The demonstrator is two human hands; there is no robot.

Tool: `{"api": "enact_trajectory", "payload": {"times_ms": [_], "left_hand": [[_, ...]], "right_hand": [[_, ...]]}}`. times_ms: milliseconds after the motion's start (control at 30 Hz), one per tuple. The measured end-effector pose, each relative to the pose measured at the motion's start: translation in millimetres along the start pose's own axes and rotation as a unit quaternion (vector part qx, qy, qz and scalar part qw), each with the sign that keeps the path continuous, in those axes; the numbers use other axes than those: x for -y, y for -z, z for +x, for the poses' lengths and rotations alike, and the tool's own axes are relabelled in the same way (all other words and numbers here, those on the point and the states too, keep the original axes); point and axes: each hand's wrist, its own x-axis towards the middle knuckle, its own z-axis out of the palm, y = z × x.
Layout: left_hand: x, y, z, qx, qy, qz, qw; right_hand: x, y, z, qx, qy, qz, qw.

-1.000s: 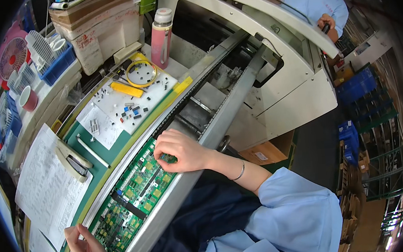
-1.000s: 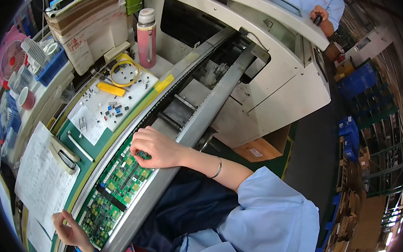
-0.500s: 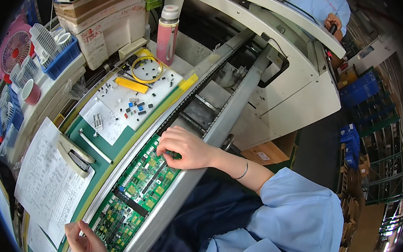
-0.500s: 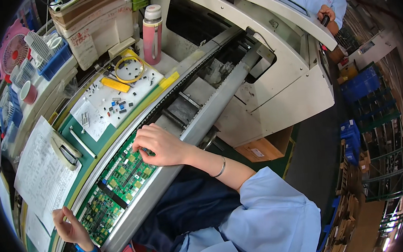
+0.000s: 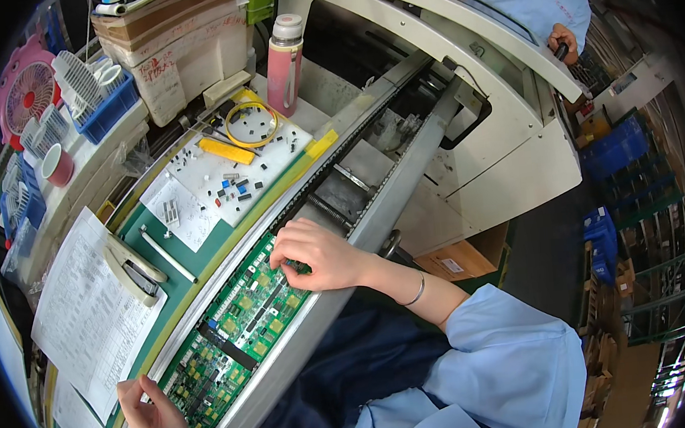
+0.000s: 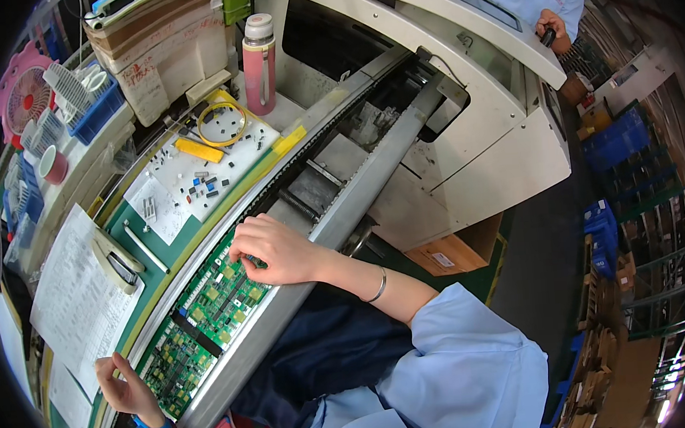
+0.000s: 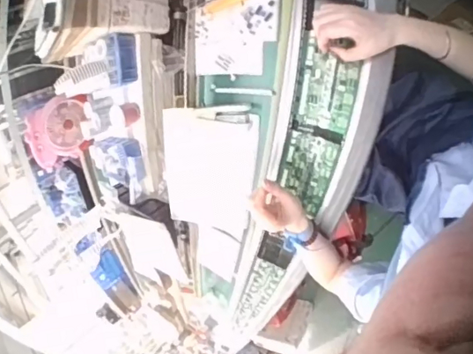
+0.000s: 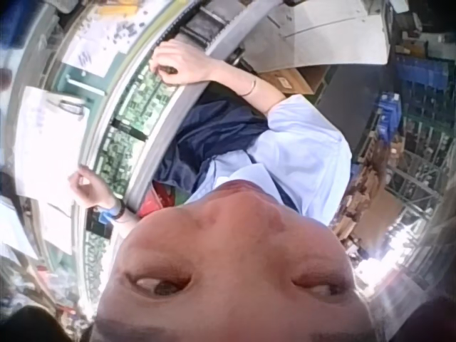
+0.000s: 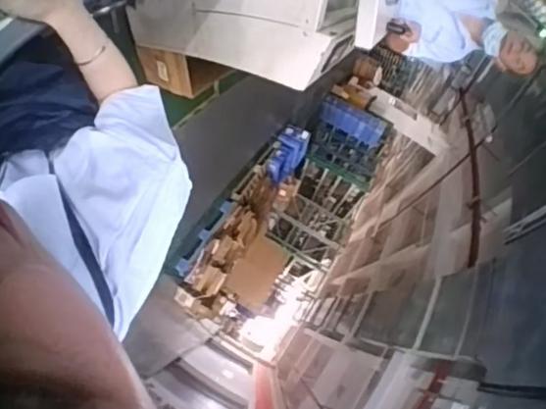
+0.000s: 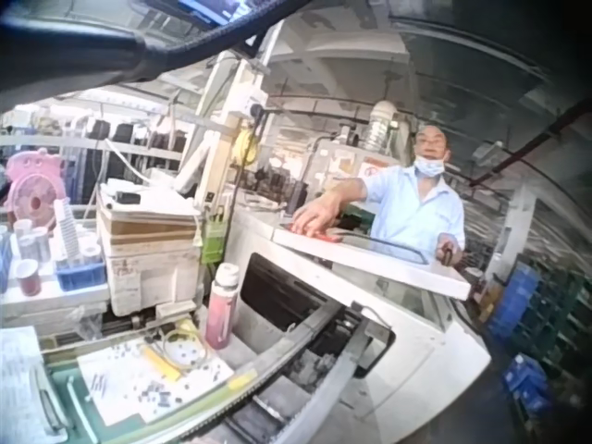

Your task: The person sits at a workstation and assembles green circuit boards by hand. They pick up small electronic components from a tray and place them onto the boards, which are positioned on a conveyor belt. The person occasionally reaches for components and adjusts the boards.

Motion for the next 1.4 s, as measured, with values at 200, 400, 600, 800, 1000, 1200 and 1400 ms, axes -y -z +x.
{"api": "enact_trajectory", "payload": {"times_ms": [200, 400, 600, 800, 1000, 1200, 1400], "left_hand": [[0, 2, 0, -0.001, 0.007, 0.004, 1.0], [0, -1, 5, -0.018, 0.019, -0.005, 1.0], [-1, -1, 6, -0.029, 0.011, -0.01, 0.999], [-3, 0, 4, -0.023, 0.022, -0.013, 0.999], [-2, 0, 3, -0.016, 0.012, -0.006, 1.0], [-1, -5, 3, -0.014, 0.016, -0.01, 1.0], [2, 0, 2, -0.033, 0.027, -0.011, 0.999]], "right_hand": [[0, -3, 3, -0.003, 0.011, 0.014, 1.0], [3, 2, 1, 0.002, -0.011, 0.002, 1.0], [2, 0, 3, 0.001, -0.001, 0.003, 1.0], [2, -1, 0, 0.0, -0.002, 0.001, 1.0], [4, -2, 1, -0.006, -0.003, 0.008, 1.0], [-1, 2, -1, -0.001, 0.0, 0.01, 1.0], [2, 5, 9, 0.013, 0.009, 0.001, 1.0]]}}
